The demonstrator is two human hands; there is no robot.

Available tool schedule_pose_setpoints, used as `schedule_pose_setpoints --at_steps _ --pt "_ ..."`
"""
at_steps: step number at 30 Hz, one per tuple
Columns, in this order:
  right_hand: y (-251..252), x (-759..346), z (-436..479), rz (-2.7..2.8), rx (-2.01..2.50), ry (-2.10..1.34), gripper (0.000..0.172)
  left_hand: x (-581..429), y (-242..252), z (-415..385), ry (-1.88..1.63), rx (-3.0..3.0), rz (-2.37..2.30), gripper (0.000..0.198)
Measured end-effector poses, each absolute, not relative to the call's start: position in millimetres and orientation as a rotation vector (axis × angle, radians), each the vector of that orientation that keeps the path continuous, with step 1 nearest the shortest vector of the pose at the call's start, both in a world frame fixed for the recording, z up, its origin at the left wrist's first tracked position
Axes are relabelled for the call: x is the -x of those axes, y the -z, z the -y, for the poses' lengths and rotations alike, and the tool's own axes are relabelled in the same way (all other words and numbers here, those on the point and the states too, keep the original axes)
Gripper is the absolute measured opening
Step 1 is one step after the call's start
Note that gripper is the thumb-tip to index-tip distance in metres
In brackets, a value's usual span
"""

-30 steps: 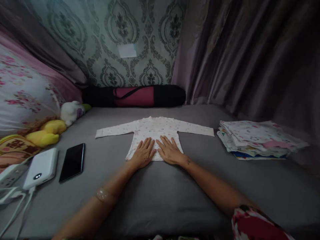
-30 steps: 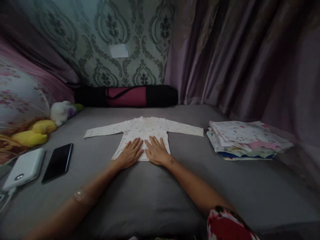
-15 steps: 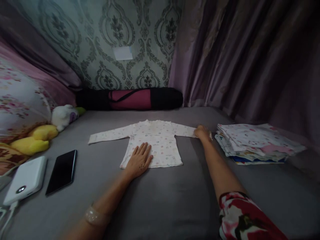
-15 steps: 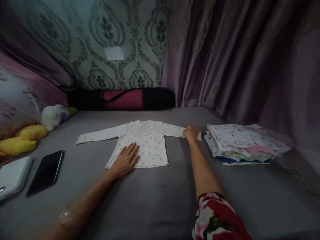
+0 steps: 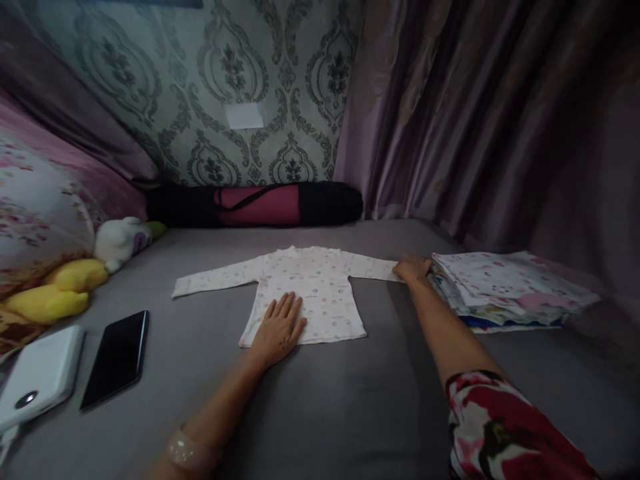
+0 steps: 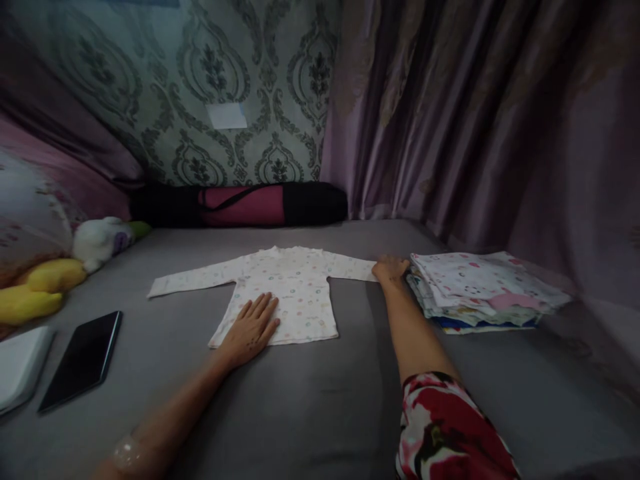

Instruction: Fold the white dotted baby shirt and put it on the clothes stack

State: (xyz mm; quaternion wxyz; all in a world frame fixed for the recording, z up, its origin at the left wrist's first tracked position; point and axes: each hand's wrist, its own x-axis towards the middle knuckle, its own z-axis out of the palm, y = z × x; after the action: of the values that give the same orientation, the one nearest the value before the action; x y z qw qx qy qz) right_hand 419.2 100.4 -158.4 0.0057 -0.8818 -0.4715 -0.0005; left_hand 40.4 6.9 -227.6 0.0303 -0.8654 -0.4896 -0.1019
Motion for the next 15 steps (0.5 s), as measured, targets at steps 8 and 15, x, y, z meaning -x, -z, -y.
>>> schedule_pose_setpoints --at_steps 8,15 --pt "141 -369 -95 1.479 2.551 -0.164 0.038 -41 231 -8 0.318 2.652 1.493 0.055" --pt "130 -339 -116 1.037 1.888 -0.752 0.011 -43 219 -6 0.224 2.665 1.494 0.056"
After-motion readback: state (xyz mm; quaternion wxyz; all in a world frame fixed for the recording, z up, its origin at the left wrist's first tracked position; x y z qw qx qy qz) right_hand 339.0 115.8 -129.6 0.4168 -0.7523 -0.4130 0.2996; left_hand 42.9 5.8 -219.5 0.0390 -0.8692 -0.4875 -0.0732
